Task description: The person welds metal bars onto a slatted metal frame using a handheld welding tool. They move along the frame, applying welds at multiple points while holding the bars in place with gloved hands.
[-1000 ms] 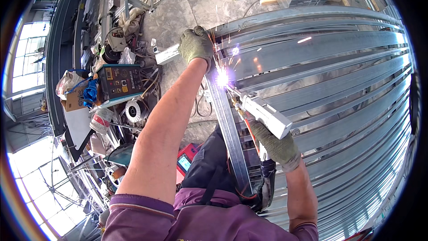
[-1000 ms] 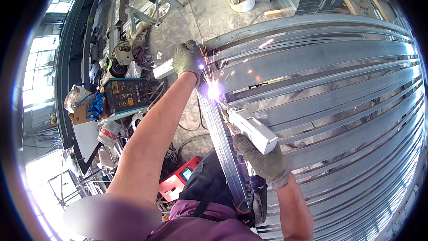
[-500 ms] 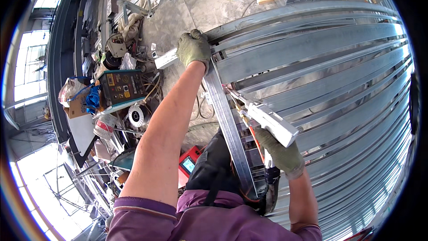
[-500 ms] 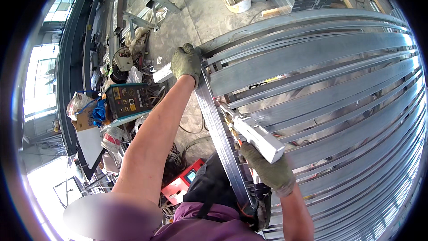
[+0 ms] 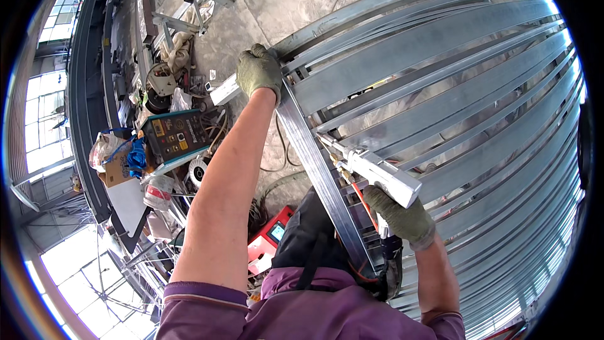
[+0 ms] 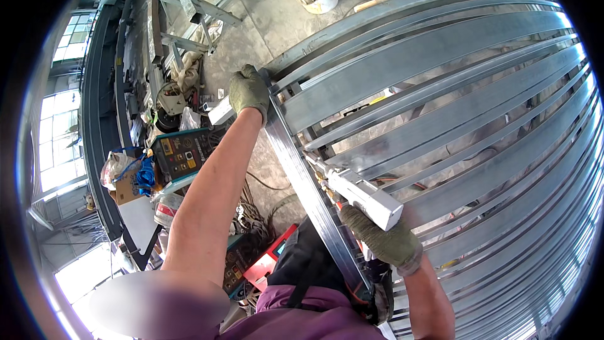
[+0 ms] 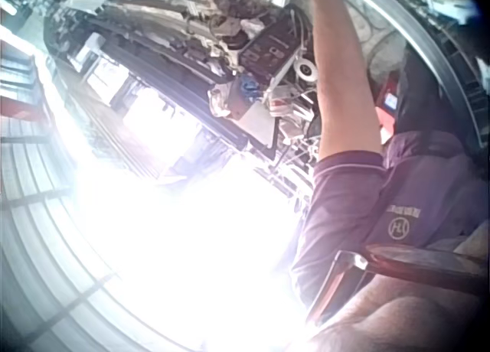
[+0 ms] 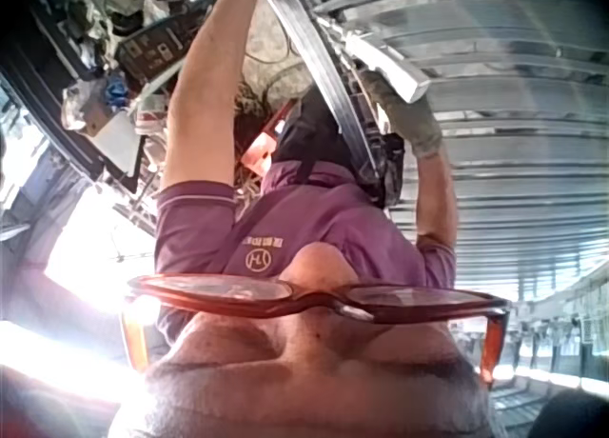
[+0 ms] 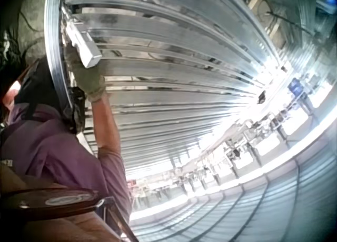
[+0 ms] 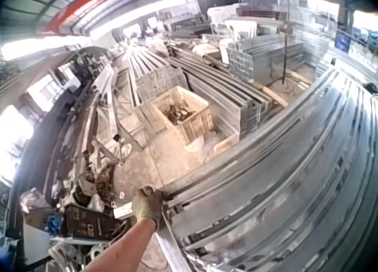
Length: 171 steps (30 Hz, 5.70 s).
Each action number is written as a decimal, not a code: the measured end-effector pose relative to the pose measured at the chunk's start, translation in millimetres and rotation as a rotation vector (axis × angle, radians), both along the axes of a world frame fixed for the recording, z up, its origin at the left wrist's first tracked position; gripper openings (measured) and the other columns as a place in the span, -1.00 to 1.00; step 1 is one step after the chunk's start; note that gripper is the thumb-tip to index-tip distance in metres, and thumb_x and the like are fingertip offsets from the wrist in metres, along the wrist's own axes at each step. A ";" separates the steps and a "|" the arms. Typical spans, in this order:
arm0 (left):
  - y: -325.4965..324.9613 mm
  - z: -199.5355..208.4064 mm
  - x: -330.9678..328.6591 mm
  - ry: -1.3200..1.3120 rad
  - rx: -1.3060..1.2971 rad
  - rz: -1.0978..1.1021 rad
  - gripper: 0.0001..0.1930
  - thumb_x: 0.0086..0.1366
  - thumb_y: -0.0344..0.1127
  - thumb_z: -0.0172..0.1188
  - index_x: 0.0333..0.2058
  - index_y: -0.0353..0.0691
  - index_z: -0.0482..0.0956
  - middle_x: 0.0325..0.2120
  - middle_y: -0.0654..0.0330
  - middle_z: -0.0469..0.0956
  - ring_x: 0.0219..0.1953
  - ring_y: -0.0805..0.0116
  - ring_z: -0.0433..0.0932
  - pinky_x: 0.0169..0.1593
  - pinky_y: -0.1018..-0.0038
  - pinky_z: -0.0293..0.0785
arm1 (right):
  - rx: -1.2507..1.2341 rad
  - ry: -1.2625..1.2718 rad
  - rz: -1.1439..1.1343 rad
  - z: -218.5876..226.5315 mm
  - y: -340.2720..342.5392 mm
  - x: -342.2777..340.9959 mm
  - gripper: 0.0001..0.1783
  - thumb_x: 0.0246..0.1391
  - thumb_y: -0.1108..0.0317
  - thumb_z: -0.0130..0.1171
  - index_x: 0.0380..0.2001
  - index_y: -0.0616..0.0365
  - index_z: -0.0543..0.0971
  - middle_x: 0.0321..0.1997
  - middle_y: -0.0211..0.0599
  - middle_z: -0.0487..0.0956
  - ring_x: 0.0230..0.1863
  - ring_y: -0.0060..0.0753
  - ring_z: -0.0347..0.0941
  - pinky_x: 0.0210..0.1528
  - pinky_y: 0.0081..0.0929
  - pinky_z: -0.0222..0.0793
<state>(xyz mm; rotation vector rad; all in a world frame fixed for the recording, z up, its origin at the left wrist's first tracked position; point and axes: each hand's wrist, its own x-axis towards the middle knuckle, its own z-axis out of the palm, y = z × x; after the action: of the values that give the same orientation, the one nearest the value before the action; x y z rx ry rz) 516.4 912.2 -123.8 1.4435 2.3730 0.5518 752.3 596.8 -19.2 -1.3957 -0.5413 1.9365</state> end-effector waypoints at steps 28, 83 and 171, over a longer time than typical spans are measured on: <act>3.5 -6.6 -0.9 0.102 -0.016 -0.087 -0.45 0.47 0.05 -0.09 -0.07 -0.38 0.62 -0.01 -0.28 0.59 0.12 -0.26 0.51 0.25 0.00 0.34 | 0.164 -0.066 -0.007 -14.9 2.4 -2.5 -0.56 0.27 0.38 0.38 0.18 0.22 0.58 -0.08 -0.35 0.69 -0.11 -0.61 0.60 -0.12 -0.57 0.56; 1.4 1.3 3.0 0.041 -0.020 -0.030 -0.43 0.46 0.08 -0.12 -0.08 -0.38 0.62 -0.03 -0.28 0.61 0.10 -0.27 0.54 0.21 0.00 0.39 | 0.013 -0.013 0.000 5.6 -9.7 -2.2 -0.54 0.31 0.31 0.34 0.19 0.28 0.56 -0.12 -0.39 0.65 -0.19 -0.67 0.53 -0.18 -0.60 0.52; -3.5 8.5 9.9 0.204 -0.035 -0.186 -0.40 0.42 0.09 -0.11 -0.06 -0.40 0.63 -0.01 -0.23 0.64 0.09 -0.25 0.59 0.23 0.00 0.40 | 0.156 -0.172 -0.001 -2.5 -63.8 -1.9 -0.54 0.31 0.32 0.33 0.22 0.22 0.56 -0.13 -0.41 0.65 -0.21 -0.63 0.50 -0.19 -0.57 0.49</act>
<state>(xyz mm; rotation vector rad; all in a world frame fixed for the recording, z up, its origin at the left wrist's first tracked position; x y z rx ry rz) 526.4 908.7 -115.4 1.7563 2.3482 0.3288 750.4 533.1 -21.8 -1.4679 -0.7557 1.7428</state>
